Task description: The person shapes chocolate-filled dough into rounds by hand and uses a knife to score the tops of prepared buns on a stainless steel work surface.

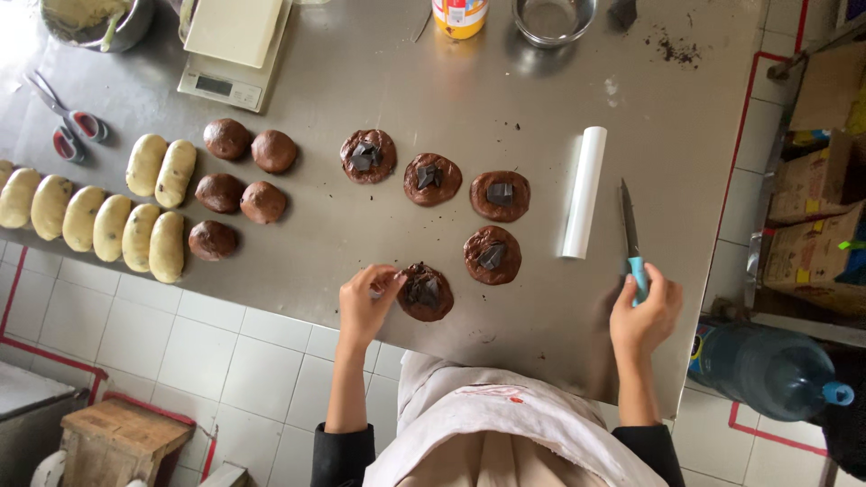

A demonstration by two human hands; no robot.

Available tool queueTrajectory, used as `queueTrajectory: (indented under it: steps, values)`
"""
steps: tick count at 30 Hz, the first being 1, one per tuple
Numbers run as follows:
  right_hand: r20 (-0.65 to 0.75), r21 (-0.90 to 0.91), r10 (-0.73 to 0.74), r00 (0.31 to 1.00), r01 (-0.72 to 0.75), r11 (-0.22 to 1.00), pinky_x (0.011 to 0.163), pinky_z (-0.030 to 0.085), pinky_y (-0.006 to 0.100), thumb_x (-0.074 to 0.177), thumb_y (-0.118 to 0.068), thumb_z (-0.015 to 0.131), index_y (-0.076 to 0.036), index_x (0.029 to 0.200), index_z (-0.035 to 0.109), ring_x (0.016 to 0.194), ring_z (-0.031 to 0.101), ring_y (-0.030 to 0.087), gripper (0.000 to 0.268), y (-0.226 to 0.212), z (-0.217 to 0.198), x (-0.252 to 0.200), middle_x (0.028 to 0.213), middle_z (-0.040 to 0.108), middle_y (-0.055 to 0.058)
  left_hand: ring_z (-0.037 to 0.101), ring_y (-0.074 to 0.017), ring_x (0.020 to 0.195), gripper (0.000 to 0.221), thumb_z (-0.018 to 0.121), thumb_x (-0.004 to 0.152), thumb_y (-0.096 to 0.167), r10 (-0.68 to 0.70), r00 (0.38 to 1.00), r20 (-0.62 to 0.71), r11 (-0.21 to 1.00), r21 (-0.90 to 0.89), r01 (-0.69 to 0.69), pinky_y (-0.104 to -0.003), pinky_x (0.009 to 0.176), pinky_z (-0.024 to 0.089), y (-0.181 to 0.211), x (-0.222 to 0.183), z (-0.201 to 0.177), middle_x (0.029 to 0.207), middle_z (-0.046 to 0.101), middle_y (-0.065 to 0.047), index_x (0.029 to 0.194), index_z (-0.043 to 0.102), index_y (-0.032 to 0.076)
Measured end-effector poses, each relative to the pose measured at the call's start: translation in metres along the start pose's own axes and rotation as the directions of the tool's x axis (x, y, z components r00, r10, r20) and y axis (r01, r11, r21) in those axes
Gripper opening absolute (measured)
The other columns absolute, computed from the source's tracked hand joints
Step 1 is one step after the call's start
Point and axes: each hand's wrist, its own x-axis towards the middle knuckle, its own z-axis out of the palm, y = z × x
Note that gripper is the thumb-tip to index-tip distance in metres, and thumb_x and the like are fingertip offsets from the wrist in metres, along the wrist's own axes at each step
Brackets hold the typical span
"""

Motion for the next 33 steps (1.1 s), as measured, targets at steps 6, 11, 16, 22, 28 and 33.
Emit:
queueTrajectory:
  steps: [6,11,16,22,28,33]
  values:
    - [0.007,-0.056,-0.165,0.986,0.165,0.985,0.092,0.05,0.05,0.093,-0.014,0.077,-0.007,0.132,0.066,0.114,0.057,0.039,0.041,-0.05,-0.022,0.004,0.118,0.058,0.018,0.071,-0.0225,0.088,0.019,0.073,0.093,0.012,-0.025,0.986,-0.166,0.998,0.057,0.035,-0.032,0.073,0.059,0.005,-0.023,0.004,0.106,0.069,-0.012,0.106,0.071,-0.001]
    - [0.225,0.45,-0.307,0.925,0.18,0.875,0.086,0.058,0.038,0.098,-0.008,0.069,-0.007,0.122,0.07,0.102,0.068,0.026,0.024,-0.124,-0.035,-0.027,0.117,0.063,0.014,0.075,-0.0226,0.085,0.022,0.071,0.093,0.01,-0.091,0.991,-0.101,0.996,-0.018,0.09,-0.032,0.075,0.062,0.0,-0.029,0.012,0.109,0.068,-0.013,0.112,0.071,-0.001]
    - [0.583,0.551,-0.354,0.732,-0.036,0.834,0.072,0.062,0.03,0.093,-0.008,0.07,0.003,0.121,0.067,0.086,0.074,0.021,0.03,-0.182,0.016,-0.073,0.112,0.066,0.015,0.075,-0.0234,0.082,0.016,0.073,0.093,0.009,-0.041,0.999,-0.033,0.999,-0.013,0.041,-0.03,0.07,0.062,-0.013,-0.011,0.015,0.103,0.07,-0.013,0.106,0.073,0.0]
    - [0.507,0.561,-0.173,0.844,-0.17,0.81,0.07,0.058,0.029,0.086,-0.003,0.072,0.005,0.107,0.069,0.081,0.075,0.02,0.023,-0.2,0.059,-0.107,0.1,0.071,0.012,0.073,-0.0189,0.087,0.013,0.074,0.091,0.003,-0.053,0.995,0.081,0.962,-0.262,0.072,-0.028,0.074,0.061,-0.02,-0.006,0.014,0.1,0.071,-0.011,0.103,0.07,-0.001]
    - [0.756,0.539,0.117,0.644,-0.713,0.448,0.072,0.058,0.028,0.089,0.002,0.071,0.004,0.101,0.072,0.079,0.069,0.013,0.012,-0.197,0.062,-0.108,0.088,0.073,0.007,0.071,-0.02,0.085,0.018,0.076,0.087,-0.003,0.146,0.981,0.124,0.923,-0.374,-0.09,-0.03,0.074,0.058,-0.01,-0.014,0.008,0.102,0.07,-0.012,0.103,0.069,-0.001]
    - [0.707,0.533,0.042,0.706,-0.57,0.625,0.078,0.058,0.027,0.088,0.004,0.067,0.003,0.104,0.071,0.086,0.072,0.013,0.017,-0.225,0.039,-0.112,0.096,0.074,0.009,0.07,-0.0259,0.088,0.027,0.078,0.085,0.001,0.265,0.926,0.27,0.94,-0.286,-0.186,-0.034,0.076,0.059,0.001,-0.017,-0.003,0.105,0.064,-0.013,0.109,0.066,0.001]
